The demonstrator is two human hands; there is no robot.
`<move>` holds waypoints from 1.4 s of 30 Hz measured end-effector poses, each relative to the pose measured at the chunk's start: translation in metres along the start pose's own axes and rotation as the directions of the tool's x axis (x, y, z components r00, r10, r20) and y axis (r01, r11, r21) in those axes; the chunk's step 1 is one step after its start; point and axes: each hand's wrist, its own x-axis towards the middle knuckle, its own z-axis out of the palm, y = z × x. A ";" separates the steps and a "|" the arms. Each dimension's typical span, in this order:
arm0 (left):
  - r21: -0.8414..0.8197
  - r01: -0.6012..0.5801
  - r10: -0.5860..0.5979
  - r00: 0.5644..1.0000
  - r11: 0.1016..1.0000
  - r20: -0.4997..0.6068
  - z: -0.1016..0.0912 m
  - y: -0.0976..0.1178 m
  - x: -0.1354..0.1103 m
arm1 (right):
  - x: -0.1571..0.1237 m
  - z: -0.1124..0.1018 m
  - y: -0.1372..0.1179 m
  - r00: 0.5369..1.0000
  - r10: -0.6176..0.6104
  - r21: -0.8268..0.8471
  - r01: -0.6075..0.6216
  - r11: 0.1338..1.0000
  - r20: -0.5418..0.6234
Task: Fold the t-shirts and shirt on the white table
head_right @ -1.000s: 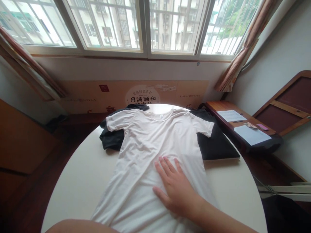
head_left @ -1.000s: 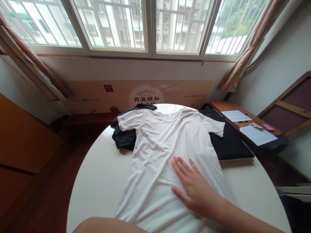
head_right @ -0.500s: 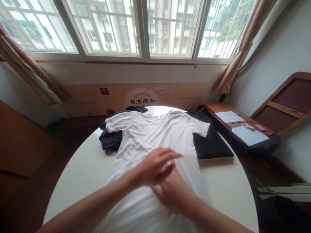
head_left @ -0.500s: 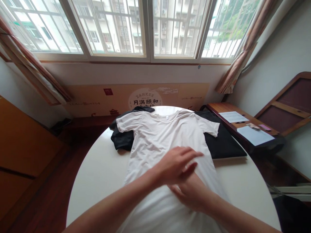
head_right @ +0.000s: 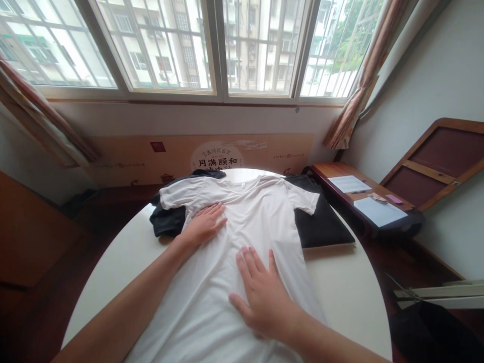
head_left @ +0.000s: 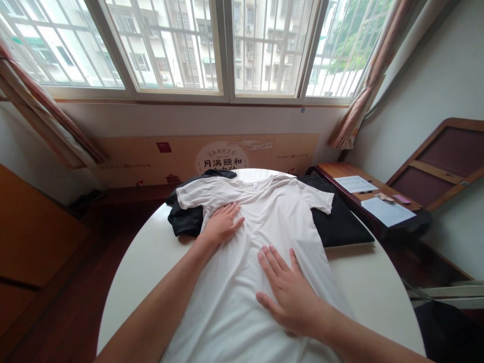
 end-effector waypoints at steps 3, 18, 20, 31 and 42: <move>0.007 0.014 -0.014 1.000 1.000 -0.027 0.002 0.002 -0.002 | 0.000 -0.007 0.003 1.000 -0.015 0.014 0.015 1.000 0.016; -0.040 0.005 -0.006 0.999 0.999 -0.035 -0.004 0.002 -0.009 | 0.168 -0.105 0.168 0.839 0.536 -0.090 -0.544 0.835 -0.094; -0.049 -0.002 0.000 0.999 0.999 -0.047 -0.003 0.001 -0.010 | 0.180 -0.100 0.184 0.800 0.588 -0.075 -0.598 0.798 -0.121; -0.070 -0.007 0.002 0.998 0.997 -0.067 0.002 -0.003 -0.009 | 0.191 -0.076 0.210 0.711 0.640 -0.113 -0.690 0.715 -0.289; -0.102 -0.023 0.014 0.996 0.994 -0.093 0.003 -0.001 -0.010 | 0.240 -0.071 0.153 0.854 0.508 -0.133 -0.519 0.844 -0.109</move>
